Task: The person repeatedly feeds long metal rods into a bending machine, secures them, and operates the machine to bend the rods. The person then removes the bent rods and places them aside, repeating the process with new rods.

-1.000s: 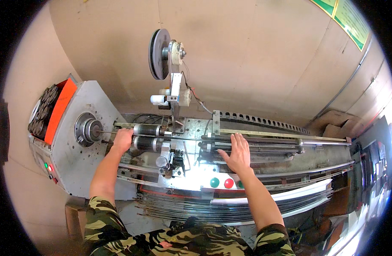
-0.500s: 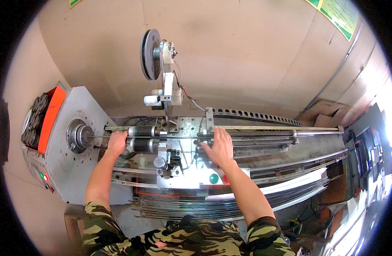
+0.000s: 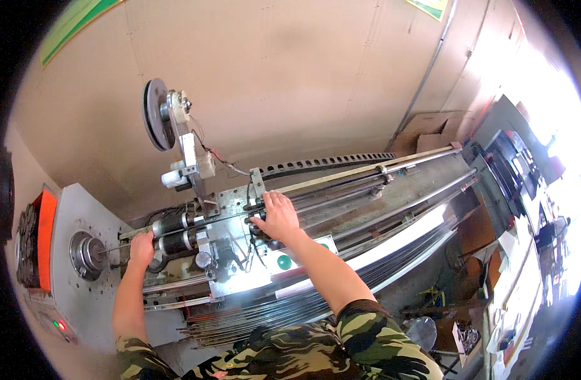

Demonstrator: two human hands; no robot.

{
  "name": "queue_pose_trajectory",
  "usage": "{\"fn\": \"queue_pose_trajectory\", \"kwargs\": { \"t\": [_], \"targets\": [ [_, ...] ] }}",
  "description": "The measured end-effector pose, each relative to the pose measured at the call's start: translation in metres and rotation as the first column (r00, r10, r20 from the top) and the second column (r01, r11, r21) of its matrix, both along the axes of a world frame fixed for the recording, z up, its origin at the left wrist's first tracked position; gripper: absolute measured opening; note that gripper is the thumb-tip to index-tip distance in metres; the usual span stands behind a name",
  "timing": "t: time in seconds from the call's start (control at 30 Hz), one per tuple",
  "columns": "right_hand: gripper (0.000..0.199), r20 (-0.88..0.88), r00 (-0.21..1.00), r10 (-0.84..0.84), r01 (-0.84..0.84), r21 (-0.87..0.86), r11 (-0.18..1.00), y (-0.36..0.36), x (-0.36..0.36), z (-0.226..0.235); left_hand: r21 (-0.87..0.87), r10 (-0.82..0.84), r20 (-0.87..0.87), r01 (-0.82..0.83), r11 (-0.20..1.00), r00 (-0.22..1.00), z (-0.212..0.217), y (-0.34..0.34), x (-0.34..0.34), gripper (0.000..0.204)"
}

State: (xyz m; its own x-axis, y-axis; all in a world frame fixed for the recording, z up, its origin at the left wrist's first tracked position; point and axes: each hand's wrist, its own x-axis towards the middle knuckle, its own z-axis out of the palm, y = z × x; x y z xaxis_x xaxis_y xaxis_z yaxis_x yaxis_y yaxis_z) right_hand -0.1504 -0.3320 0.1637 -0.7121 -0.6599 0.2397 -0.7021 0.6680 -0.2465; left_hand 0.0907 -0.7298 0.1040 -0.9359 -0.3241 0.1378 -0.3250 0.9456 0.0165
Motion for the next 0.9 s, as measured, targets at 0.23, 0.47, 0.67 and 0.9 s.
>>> {"fn": "queue_pose_trajectory", "kwargs": {
  "t": [0.23, 0.47, 0.67, 0.9],
  "targets": [
    [0.087, 0.074, 0.997, -0.021, 0.017, 0.045, 0.999, -0.002, 0.001, 0.007, 0.004, -0.020, -0.052, 0.020, 1.000, 0.998, -0.006, -0.007, -0.002, 0.015],
    [0.090, 0.099, 0.993, -0.063, 0.057, 0.055, 0.997, -0.004, 0.004, 0.013, 0.002, -0.049, -0.107, 0.050, 0.999, 0.993, -0.019, -0.020, -0.002, 0.014],
    [0.089, 0.086, 0.996, -0.040, 0.040, 0.008, 0.999, -0.003, 0.001, 0.015, 0.001, -0.042, -0.094, 0.042, 0.999, 0.995, -0.008, -0.019, -0.004, 0.015],
    [0.085, 0.058, 0.996, -0.062, 0.065, -0.040, 0.997, -0.002, 0.002, 0.022, 0.037, -0.036, -0.103, 0.040, 0.999, 0.994, 0.001, -0.018, -0.007, 0.015]
  ]
}}
